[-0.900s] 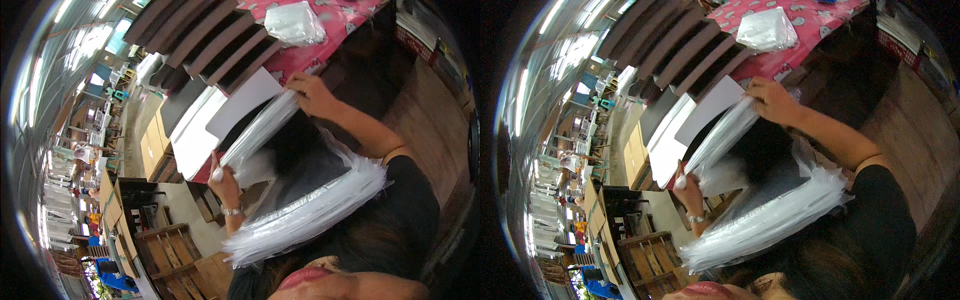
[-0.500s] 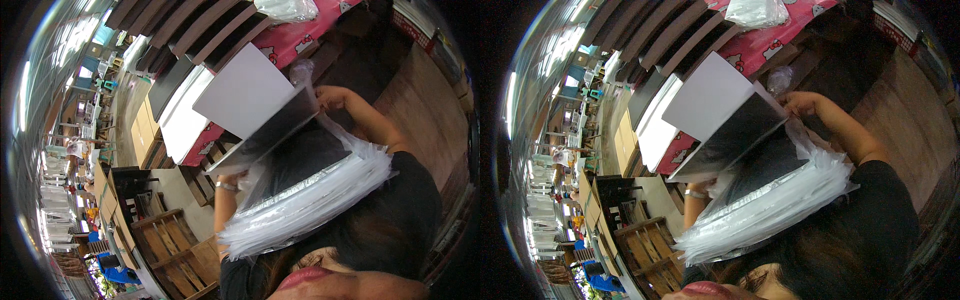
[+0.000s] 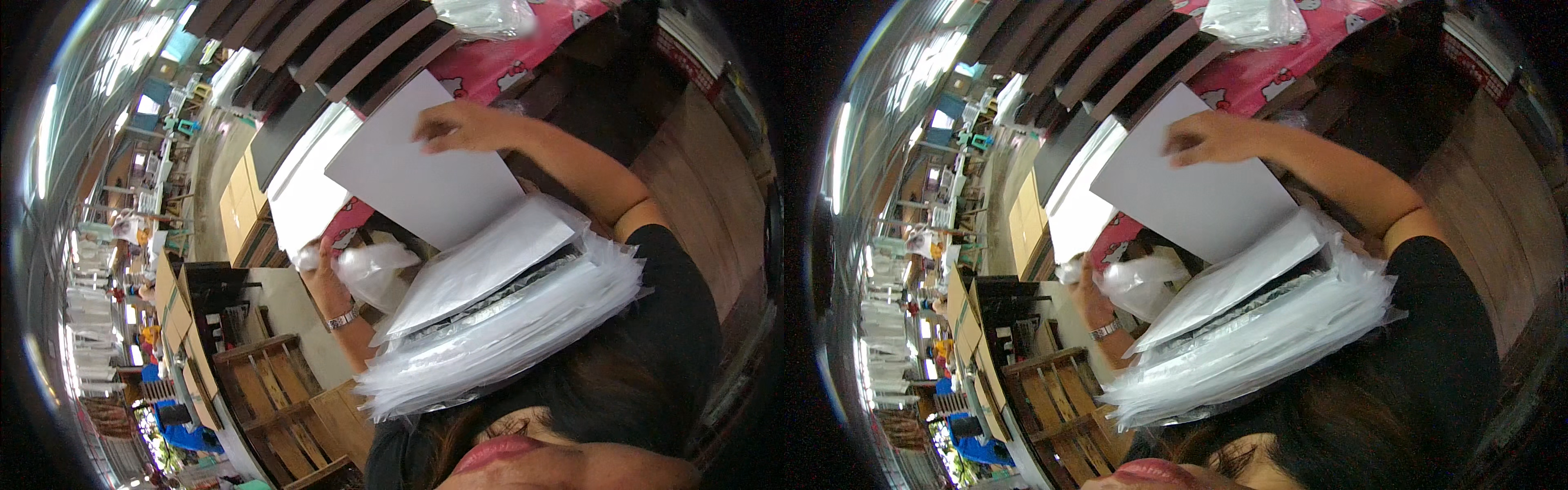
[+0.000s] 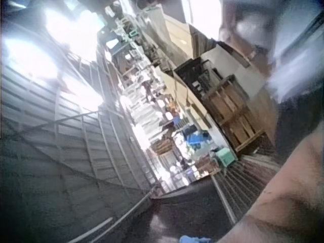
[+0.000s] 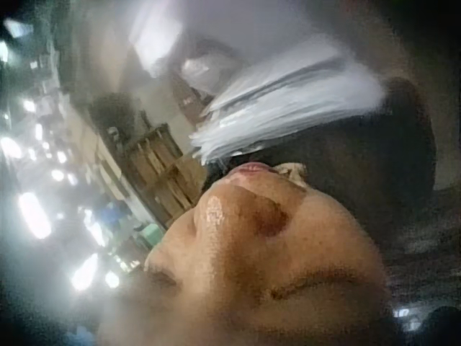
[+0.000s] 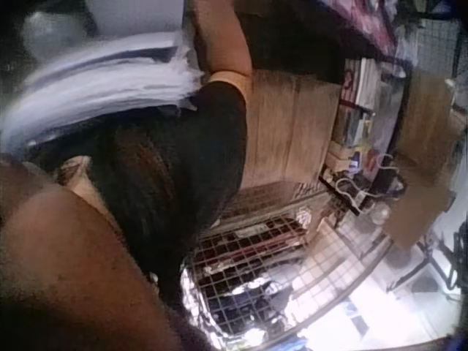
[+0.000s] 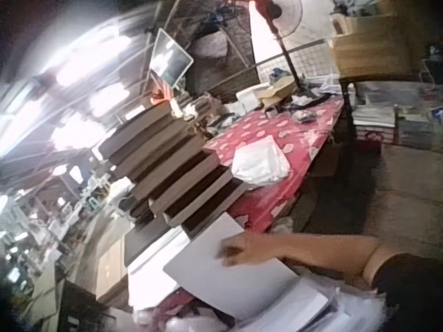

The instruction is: The person is inserting sheets of paper into plastic bags by hand and stacking the bagged items onto a pile.

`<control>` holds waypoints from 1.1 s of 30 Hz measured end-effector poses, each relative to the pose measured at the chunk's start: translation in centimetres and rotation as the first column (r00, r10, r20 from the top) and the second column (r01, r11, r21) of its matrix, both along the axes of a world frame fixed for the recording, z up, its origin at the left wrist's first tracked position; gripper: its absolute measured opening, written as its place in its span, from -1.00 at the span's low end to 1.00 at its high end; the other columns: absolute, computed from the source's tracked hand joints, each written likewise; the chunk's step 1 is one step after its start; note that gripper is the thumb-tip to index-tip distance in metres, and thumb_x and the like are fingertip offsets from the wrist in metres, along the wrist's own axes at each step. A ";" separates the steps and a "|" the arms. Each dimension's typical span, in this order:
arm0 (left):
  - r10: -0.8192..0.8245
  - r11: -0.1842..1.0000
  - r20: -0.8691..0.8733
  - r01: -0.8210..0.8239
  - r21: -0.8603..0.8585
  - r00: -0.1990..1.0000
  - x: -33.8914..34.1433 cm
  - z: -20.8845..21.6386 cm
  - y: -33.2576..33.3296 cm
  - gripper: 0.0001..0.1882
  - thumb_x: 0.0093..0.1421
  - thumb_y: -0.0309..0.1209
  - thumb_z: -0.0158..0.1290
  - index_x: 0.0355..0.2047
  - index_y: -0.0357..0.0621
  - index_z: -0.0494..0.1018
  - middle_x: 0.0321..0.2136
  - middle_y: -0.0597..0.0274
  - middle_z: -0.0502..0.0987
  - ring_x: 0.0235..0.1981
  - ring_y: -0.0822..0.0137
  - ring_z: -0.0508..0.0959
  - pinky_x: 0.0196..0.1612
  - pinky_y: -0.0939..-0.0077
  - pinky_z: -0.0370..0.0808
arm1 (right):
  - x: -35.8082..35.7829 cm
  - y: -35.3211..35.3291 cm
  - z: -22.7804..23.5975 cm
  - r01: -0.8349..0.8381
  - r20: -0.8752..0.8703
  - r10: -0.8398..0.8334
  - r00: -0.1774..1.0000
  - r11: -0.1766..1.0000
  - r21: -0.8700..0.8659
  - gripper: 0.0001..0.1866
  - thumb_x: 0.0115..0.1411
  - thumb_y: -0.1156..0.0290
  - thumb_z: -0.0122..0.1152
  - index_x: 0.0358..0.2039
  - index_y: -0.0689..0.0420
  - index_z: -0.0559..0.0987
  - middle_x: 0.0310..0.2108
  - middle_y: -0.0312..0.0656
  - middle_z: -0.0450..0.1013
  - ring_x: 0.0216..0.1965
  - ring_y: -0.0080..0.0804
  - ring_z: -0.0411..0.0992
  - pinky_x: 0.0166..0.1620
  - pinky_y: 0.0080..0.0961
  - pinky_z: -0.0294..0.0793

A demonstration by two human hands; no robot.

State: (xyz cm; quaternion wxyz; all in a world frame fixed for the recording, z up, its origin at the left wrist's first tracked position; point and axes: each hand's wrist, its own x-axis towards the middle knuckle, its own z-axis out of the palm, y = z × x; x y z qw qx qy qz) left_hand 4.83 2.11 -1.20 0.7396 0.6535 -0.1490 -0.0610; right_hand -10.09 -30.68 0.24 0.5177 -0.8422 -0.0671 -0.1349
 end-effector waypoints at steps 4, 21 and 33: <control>-0.347 0.922 0.034 0.348 -0.169 0.937 -5.5 6.3 -3.3 -0.64 0.01 -0.65 0.08 -0.13 -0.32 0.36 -0.25 0.15 0.47 -0.19 0.31 0.45 -0.11 0.47 0.38 | 2.9 10.7 3.5 -0.136 0.175 0.135 0.975 0.991 -0.003 -0.31 0.00 0.16 0.30 0.10 0.12 0.28 -0.21 -0.11 0.47 -0.16 -0.34 0.43 -0.08 -0.40 0.39; -0.202 0.972 0.128 0.215 -0.099 0.971 -6.8 4.8 -7.0 -0.72 0.03 -0.51 0.17 -0.25 -0.31 0.40 -0.43 0.24 0.48 -0.46 0.41 0.44 -0.34 0.61 0.38 | 3.8 8.6 3.8 0.030 0.199 -0.130 0.971 0.897 0.441 -0.83 0.11 0.33 0.21 -0.50 0.16 0.50 -0.59 -0.36 0.42 -0.53 -0.68 0.31 -0.41 -0.69 0.31; -0.629 0.694 -0.204 0.660 0.288 0.750 -6.3 -0.5 3.5 -0.65 0.00 -0.28 0.21 -0.24 -0.16 0.41 -0.39 0.32 0.48 -0.43 0.43 0.45 -0.30 0.49 0.43 | -1.6 2.3 2.8 -0.324 0.283 0.228 0.932 0.170 0.931 -0.76 0.12 0.18 0.18 -0.48 0.10 0.53 -0.51 -0.31 0.47 -0.39 -0.64 0.44 -0.36 -0.58 0.43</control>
